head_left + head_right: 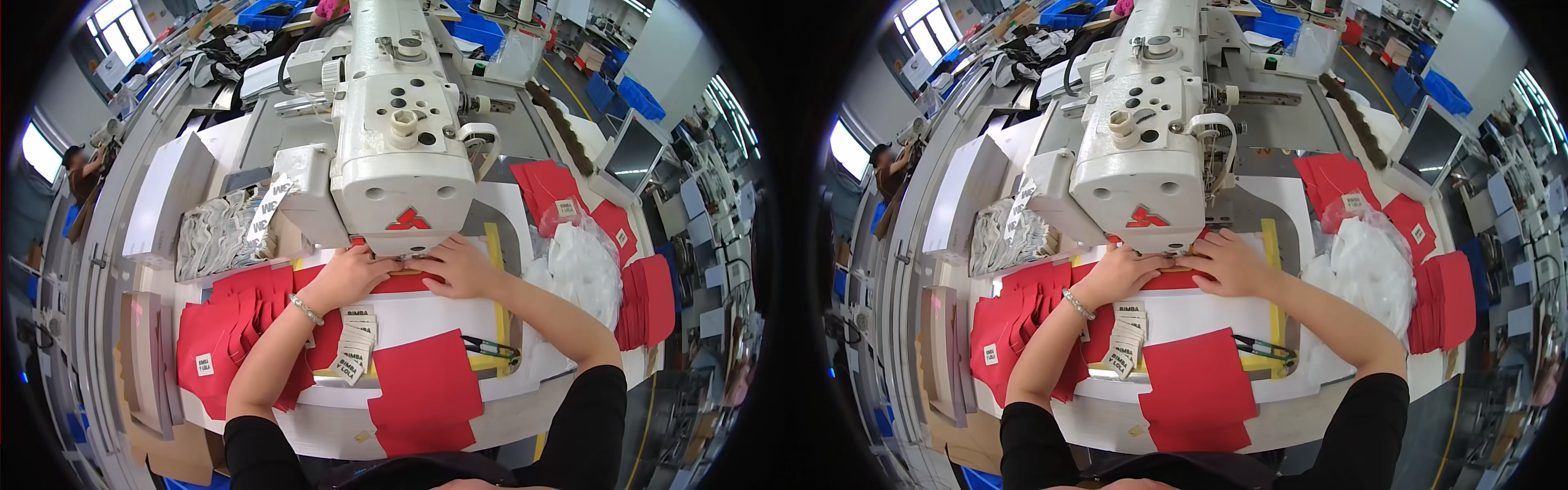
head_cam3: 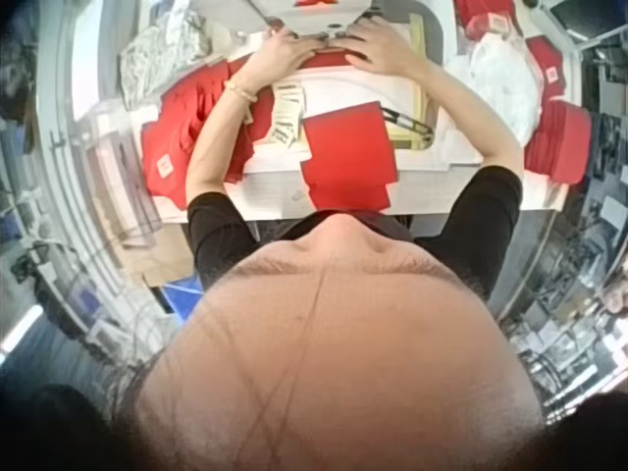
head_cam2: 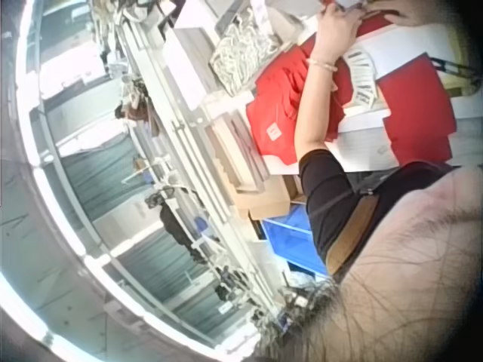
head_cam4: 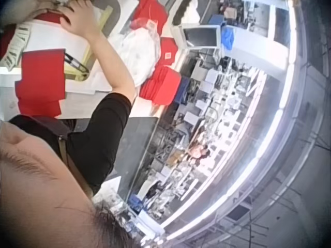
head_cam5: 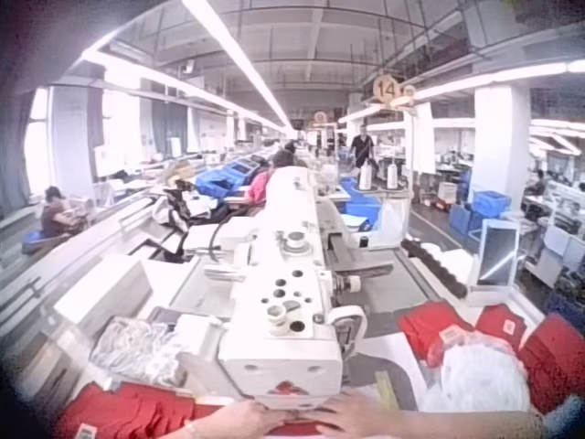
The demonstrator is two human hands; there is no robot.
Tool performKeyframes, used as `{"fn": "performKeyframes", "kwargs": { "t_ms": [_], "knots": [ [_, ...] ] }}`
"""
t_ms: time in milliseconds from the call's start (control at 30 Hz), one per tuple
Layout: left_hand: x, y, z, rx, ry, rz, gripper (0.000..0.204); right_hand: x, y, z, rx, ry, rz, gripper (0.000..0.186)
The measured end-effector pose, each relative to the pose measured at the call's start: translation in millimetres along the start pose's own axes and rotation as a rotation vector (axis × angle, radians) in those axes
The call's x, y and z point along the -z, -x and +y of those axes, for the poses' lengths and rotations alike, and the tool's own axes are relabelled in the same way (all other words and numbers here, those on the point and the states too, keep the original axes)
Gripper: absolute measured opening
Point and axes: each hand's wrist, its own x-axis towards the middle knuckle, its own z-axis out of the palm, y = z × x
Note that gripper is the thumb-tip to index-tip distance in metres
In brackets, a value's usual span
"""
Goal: The person sews white rectangular labels onto red fabric pieces using an industrial sewing machine. They repeatedly pick up a red piece, align a label, feed it through the machine, and trim the excess thread with scissors before stacking the finished items.
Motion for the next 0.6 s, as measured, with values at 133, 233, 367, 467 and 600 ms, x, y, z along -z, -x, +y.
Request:
{"fn": "performKeyframes", "kwargs": {
  "t_ms": [133,233,367,467,600],
  "knots": [
    [3,1,2,-0.059,0.001,0.069,0.028,0,2,-1,-0.005,-0.007,-0.012,0.035],
    [5,3,0,-0.098,-0.048,0.124,0.028,-4,0,-3,-0.004,-0.005,0.008,0.034],
    [-3,-1,7,-0.035,0.021,0.094,0.028,3,6,1,-0.013,0.020,-0.022,0.033],
    [1,3,4,-0.029,0.029,0.091,0.029,1,3,-4,0.028,0.013,0.038,0.031],
    [3,-2,8,-0.024,0.012,0.132,0.027,4,9,4,0.021,-0.016,0.141,0.022]
  ]
}}
